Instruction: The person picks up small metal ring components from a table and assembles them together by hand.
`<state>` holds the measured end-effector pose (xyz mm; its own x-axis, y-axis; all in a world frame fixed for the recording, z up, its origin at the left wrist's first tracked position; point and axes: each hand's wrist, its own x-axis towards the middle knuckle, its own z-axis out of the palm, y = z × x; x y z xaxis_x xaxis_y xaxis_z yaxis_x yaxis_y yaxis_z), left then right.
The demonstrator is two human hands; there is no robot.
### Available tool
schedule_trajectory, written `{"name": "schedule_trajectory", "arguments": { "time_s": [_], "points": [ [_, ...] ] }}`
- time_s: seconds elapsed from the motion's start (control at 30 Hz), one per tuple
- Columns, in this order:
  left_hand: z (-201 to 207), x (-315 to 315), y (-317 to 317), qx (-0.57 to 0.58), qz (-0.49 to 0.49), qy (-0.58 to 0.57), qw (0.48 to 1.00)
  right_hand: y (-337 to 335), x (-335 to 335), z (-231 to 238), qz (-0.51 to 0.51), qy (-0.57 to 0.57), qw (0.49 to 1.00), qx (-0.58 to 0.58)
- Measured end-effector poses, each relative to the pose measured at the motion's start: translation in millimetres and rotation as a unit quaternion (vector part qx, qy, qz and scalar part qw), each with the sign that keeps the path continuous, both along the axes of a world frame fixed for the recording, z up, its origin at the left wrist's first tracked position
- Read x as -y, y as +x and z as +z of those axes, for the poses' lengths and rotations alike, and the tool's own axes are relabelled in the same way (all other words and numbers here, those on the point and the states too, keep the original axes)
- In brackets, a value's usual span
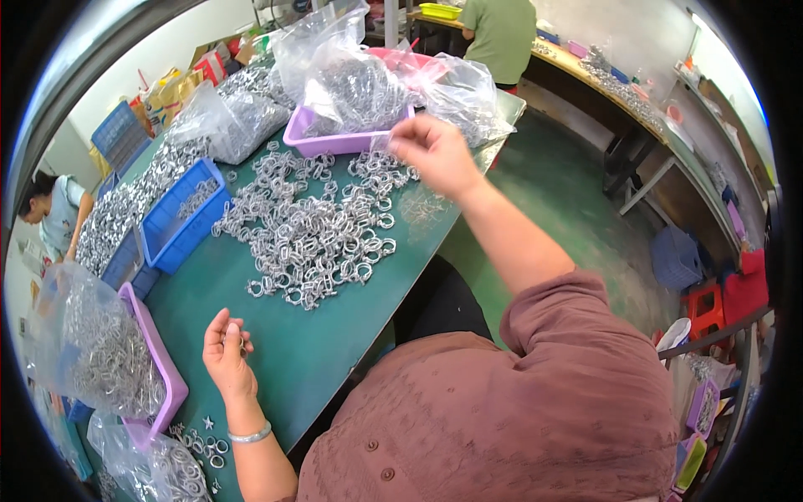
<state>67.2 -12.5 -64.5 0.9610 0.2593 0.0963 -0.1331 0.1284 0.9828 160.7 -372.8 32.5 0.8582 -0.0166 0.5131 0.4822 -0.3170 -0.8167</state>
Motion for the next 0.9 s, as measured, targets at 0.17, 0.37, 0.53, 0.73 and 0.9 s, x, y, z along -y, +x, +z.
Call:
{"name": "schedule_trajectory", "arguments": {
  "time_s": [0.17,0.37,0.53,0.73,0.9],
  "points": [
    [2.3,-4.9,3.7,-0.028,-0.003,-0.04,0.999,79.6,81.8,44.7,-0.265,-0.099,0.942,0.183],
    [-2.9,-9.9,9.5,-0.052,-0.02,-0.064,0.996,138.4,126.8,60.2,-0.377,-0.351,0.857,-0.021],
    [-0.1,-7.5,5.4,-0.055,-0.009,-0.074,0.996,138.7,124.3,51.2,-0.325,-0.341,0.882,-0.005],
    [-1.6,-10.3,7.3,-0.074,-0.017,-0.104,0.992,112.1,43.4,12.1,-0.111,-0.336,0.934,0.04],
    [2.8,-7.4,5.6,-0.084,-0.032,-0.125,0.988,73.9,-29.0,-30.1,0.142,-0.423,0.889,0.102]
  ]
}}
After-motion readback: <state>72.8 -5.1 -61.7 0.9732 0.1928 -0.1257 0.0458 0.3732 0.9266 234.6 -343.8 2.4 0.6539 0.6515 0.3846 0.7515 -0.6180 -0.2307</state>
